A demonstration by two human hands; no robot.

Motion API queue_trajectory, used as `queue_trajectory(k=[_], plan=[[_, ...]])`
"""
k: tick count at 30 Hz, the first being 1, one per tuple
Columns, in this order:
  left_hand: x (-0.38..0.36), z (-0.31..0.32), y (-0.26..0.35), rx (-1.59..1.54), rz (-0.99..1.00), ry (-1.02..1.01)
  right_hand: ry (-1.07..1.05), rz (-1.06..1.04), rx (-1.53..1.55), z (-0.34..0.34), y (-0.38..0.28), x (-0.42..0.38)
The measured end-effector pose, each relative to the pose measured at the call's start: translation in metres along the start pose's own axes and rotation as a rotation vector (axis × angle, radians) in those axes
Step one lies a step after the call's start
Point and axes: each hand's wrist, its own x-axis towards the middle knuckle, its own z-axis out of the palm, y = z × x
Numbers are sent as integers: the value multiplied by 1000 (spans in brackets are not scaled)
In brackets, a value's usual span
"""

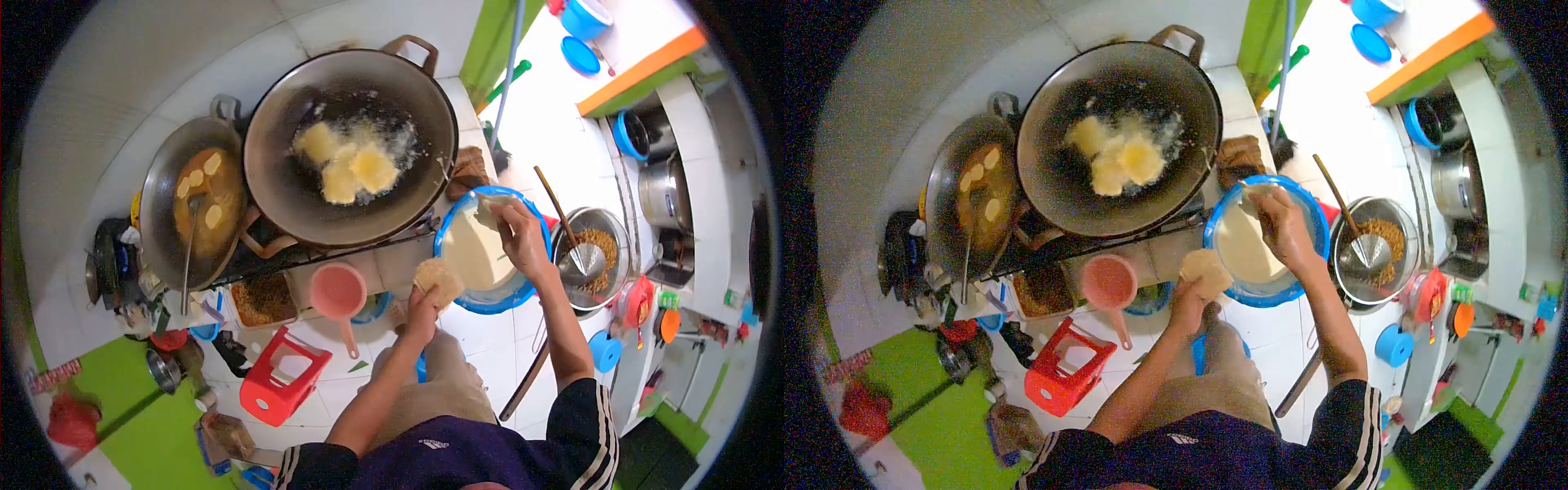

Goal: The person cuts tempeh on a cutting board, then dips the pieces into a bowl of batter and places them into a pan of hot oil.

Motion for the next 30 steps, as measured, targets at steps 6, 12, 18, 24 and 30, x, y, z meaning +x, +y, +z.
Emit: queue_trajectory(k=[6,12,18,24,30], plan=[[-14,11,29,-156,-69,-30,16,-307,8,24,-40,96],[-21,-18,18,-335,-95,-38,-78,-304,-224,119,25,199],[-20,-18,27,-322,-89,-58,102,-255,-16,81,-13,177],[7,13,42,-246,66,-107,64,107,326,66,40,41],[40,47,41,-117,97,-124,-67,541,674,81,70,-52]])
